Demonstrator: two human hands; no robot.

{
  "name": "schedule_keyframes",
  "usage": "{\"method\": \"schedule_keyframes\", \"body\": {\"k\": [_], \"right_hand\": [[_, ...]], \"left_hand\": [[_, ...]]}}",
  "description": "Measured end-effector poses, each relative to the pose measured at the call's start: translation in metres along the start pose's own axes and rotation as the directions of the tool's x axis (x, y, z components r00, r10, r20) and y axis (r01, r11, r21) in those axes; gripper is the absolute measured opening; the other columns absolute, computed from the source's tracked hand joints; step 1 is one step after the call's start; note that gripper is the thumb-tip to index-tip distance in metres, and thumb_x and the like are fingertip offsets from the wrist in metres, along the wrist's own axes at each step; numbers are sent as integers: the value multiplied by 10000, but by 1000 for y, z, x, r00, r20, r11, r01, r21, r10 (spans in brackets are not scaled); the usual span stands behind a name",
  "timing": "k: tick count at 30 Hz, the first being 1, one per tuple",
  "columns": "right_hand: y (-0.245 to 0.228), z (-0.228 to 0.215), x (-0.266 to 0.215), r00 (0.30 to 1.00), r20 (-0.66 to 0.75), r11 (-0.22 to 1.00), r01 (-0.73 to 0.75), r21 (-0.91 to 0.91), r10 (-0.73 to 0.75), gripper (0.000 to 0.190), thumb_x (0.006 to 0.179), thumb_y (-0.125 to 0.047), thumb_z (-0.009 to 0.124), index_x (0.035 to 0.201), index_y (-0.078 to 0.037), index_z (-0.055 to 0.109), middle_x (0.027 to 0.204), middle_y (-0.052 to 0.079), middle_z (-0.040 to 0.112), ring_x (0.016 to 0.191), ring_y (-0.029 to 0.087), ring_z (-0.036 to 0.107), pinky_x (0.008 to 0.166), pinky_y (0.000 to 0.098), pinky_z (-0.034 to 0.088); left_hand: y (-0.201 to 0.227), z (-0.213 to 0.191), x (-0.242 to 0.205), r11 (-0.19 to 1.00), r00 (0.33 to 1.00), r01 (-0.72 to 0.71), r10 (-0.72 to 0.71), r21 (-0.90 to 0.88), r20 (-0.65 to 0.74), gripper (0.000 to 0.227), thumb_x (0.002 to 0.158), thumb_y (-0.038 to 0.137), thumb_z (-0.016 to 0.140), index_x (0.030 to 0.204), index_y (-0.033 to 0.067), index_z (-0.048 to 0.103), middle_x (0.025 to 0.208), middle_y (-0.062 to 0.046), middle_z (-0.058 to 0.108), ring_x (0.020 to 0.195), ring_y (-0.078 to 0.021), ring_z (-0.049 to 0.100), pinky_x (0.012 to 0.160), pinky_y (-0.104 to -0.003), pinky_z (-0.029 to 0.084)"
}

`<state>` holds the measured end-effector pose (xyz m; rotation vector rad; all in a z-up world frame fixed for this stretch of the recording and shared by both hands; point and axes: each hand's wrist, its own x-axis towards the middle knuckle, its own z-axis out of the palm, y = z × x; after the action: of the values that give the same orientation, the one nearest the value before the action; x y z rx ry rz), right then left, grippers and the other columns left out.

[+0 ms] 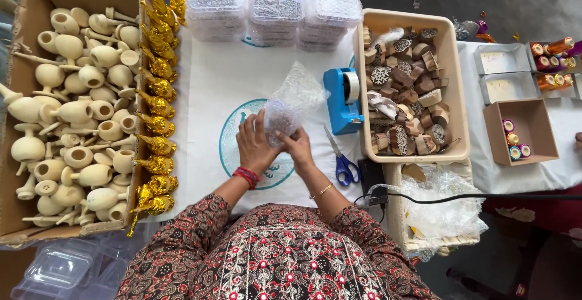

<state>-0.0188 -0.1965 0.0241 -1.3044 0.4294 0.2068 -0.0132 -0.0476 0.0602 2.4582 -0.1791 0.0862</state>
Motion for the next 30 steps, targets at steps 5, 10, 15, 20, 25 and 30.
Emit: {"method": "schedule_keyframes", "body": {"k": [5,10,15,20,25,30], "right_hand": [[6,-40,23,967,144,964,231,-131,-213,444,872,-24,799,1265,7,594,1197,111,723,1079,176,696,898,318,572],[-5,-47,20,954,240,931,244,-270,-181,383,874,12,809,1229,50,670,1177,139,744,1065,193,716,935,327,589],[-5,-43,20,968,133,846,251,-470,-213,514,765,-122,859,1216,-46,626,1142,69,679,1053,176,684,885,338,585],[-25,-33,7,931,168,647,347,-679,-323,542,744,-265,889,1203,-63,684,1025,67,647,932,151,596,758,310,527],[-34,-18,1,923,111,737,363,-571,-368,441,881,-380,794,1168,-57,706,921,19,659,783,90,511,675,256,455],[-35,-21,10,910,-23,830,368,-419,-415,338,961,-353,710,1117,-53,724,836,-36,698,710,35,529,655,228,452]], "left_hand": [[-26,4,-8,967,995,-93,83,-237,-50,1190,677,553,900,1577,116,257,1524,-185,370,1392,-392,353,1128,-524,328],[-25,-13,15,940,988,-145,122,-308,-92,939,763,507,880,1491,92,457,1470,-164,512,1349,-363,446,1128,-499,368],[-26,-8,25,758,963,240,-108,-606,246,637,792,464,833,1272,75,678,1144,-98,743,791,-172,732,710,-304,597],[-34,7,28,717,959,269,-134,-643,251,503,861,393,777,1254,88,701,1099,-105,782,721,-141,744,654,-276,579],[-30,7,31,719,929,353,-189,-599,319,464,914,406,743,1252,88,718,1041,-145,813,749,-138,747,683,-294,591],[-51,7,35,240,892,430,35,-870,451,682,941,448,666,1513,119,496,1168,-52,669,831,-131,734,744,-272,633]]}}
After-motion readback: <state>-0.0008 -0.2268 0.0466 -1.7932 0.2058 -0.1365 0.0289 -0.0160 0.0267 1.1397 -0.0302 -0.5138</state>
